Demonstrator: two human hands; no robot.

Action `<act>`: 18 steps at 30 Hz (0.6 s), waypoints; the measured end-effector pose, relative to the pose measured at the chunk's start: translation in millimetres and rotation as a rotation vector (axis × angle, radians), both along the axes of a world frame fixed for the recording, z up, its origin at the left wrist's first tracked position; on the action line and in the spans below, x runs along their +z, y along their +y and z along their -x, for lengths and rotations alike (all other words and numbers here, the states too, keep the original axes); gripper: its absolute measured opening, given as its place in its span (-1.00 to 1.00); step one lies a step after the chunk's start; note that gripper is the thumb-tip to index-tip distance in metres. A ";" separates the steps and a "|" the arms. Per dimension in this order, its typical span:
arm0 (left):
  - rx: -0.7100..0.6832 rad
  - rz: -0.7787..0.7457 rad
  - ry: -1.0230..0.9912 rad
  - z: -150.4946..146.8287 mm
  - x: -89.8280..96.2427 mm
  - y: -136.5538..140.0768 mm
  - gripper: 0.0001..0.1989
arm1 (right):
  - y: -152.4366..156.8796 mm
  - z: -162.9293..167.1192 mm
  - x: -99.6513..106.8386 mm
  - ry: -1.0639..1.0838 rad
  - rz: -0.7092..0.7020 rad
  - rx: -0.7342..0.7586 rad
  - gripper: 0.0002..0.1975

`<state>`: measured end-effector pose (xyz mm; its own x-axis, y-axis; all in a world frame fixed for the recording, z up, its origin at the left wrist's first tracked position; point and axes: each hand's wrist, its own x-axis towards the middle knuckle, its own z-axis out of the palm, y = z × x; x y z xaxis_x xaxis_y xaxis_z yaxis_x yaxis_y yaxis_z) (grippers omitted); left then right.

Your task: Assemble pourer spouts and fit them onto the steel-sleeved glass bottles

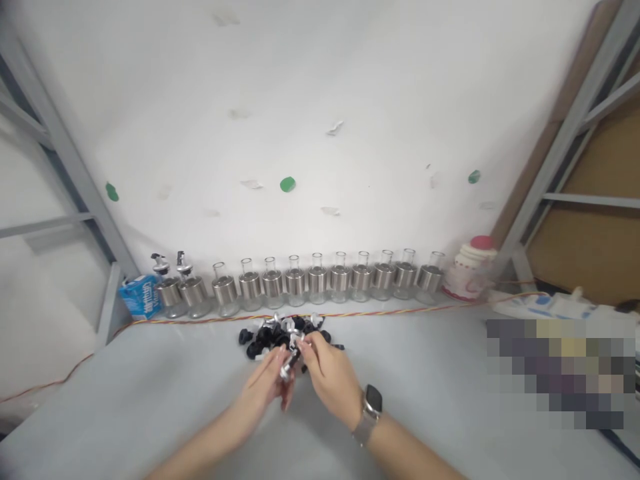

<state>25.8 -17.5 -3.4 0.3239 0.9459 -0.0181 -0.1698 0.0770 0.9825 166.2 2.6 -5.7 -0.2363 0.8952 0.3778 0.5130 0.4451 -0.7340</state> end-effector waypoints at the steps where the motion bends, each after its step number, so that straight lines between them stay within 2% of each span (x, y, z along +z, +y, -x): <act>1: 0.033 0.046 -0.053 -2.2 -0.6 1.6 -0.55 | -0.5 0.0 -0.8 -0.051 -0.059 0.000 -0.73; 4: 0.048 0.153 -0.153 -6.6 1.9 3.0 -0.47 | -2.5 1.4 -2.5 -0.200 -0.246 0.021 -0.66; 7: 0.043 0.162 -0.174 -7.5 2.4 2.5 -0.45 | -2.1 2.0 -3.3 -0.279 -0.401 0.005 -0.63; 14: 0.087 0.158 -0.030 -8.9 -2.6 -0.2 -0.47 | 3.3 -1.5 -2.3 -0.427 -0.644 -0.053 -0.62; 18: 0.222 0.147 0.055 -13.2 1.1 -4.9 -0.50 | 1.9 4.9 -2.1 -0.537 -0.762 -0.096 -0.68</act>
<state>39.1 -22.4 -2.3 0.1036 0.9796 -0.1721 -0.1452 0.1861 0.9717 161.3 4.6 -7.8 -0.4870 0.4758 0.7324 0.7584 0.6464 0.0844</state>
